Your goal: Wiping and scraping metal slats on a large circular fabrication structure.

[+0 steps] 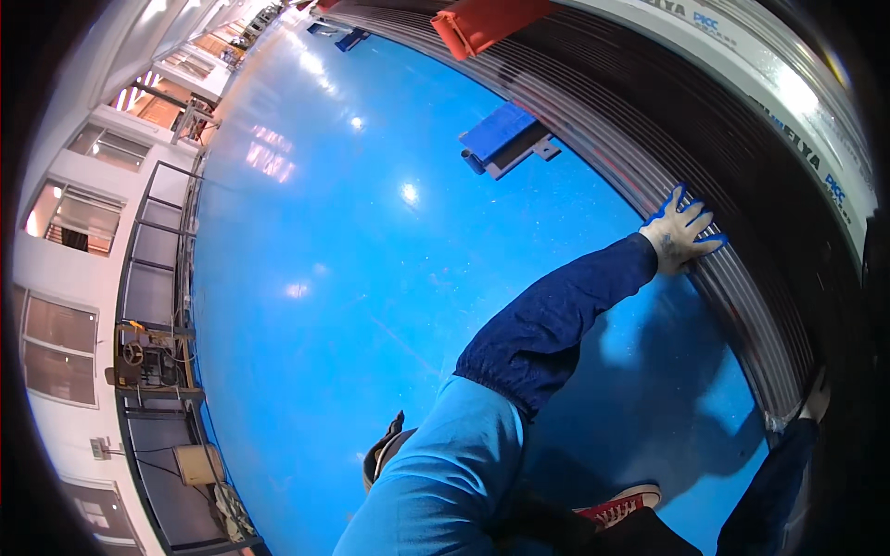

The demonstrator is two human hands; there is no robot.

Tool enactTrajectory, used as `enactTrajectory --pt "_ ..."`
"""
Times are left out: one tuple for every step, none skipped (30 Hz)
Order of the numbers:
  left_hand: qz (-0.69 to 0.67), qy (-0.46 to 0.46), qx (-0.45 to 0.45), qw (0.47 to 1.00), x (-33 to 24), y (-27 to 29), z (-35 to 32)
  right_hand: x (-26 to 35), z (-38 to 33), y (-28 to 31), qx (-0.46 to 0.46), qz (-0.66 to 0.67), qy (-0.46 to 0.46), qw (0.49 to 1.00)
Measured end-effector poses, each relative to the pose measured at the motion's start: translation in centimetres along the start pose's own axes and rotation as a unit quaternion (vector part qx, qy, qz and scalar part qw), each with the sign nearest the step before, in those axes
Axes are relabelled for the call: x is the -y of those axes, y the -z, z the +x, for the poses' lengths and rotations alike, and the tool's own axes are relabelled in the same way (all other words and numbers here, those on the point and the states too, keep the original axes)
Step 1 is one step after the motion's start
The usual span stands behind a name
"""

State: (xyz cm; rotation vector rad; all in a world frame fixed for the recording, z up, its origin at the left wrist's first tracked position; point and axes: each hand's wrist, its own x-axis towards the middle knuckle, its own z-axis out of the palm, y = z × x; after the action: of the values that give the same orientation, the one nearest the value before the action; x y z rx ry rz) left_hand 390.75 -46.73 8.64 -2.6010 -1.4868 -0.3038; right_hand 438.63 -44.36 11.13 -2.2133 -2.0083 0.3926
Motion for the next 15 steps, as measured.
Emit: enactTrajectory --pt "0.001 0.000 0.014 1.000 0.0 0.4 0.3 -0.4 0.0 0.0 0.000 0.012 -0.005 1.000" --pt "0.003 0.001 0.027 1.000 0.0 0.8 0.5 -1.0 -0.7 0.4 0.000 0.025 -0.009 1.000" --pt "0.007 0.005 0.030 1.000 0.1 1.1 0.1 -2.5 -0.2 0.1 0.002 0.040 -0.009 0.999" --pt "0.009 0.006 0.056 0.998 0.2 1.3 -0.7 2.6 -2.2 0.6 0.009 0.058 -0.007 0.998" --pt "0.009 0.003 0.068 0.998 0.2 1.7 -0.6 2.0 -1.8 0.9 0.004 0.070 -0.008 0.998" --pt "0.009 0.000 0.081 0.997 0.2 2.3 -0.5 -2.9 0.2 -0.2 -0.001 0.082 -0.008 0.997" --pt "0.012 0.002 0.094 0.995 0.4 2.9 -0.5 -7.4 1.8 -1.6 -0.003 0.096 -0.004 0.995" --pt "0.001 0.003 0.114 0.993 0.3 3.3 -0.7 -11.4 4.3 -2.6 -0.009 0.105 -0.002 0.994" --pt "-0.024 -0.013 0.116 0.993 -0.9 4.7 0.1 -17.6 6.6 -0.7 -0.033 0.097 -0.015 0.995" --pt "-0.019 -0.028 0.154 0.987 -2.0 6.0 0.8 -23.2 7.9 2.6 -0.056 0.075 -0.025 0.995" --pt "0.077 0.010 0.186 0.980 -0.2 3.8 -3.9 -15.6 8.9 -3.1 -0.026 0.044 0.008 0.999" --pt "0.155 0.030 0.202 0.967 0.5 3.6 -7.2 -8.2 5.4 -4.4 -0.016 -0.008 0.028 0.999" --pt "0.009 0.076 0.017 0.997 1.6 3.9 -13.0 -2.6 3.9 -6.3 -0.008 -0.061 0.049 0.997" --pt "0.021 0.012 -0.019 1.000 1.6 6.7 -13.6 -7.9 4.7 -4.2 -0.031 -0.145 0.032 0.988" --pt "0.003 0.062 0.048 0.997 2.4 8.2 -16.6 -6.8 3.2 -4.6 -0.035 -0.209 0.036 0.977"
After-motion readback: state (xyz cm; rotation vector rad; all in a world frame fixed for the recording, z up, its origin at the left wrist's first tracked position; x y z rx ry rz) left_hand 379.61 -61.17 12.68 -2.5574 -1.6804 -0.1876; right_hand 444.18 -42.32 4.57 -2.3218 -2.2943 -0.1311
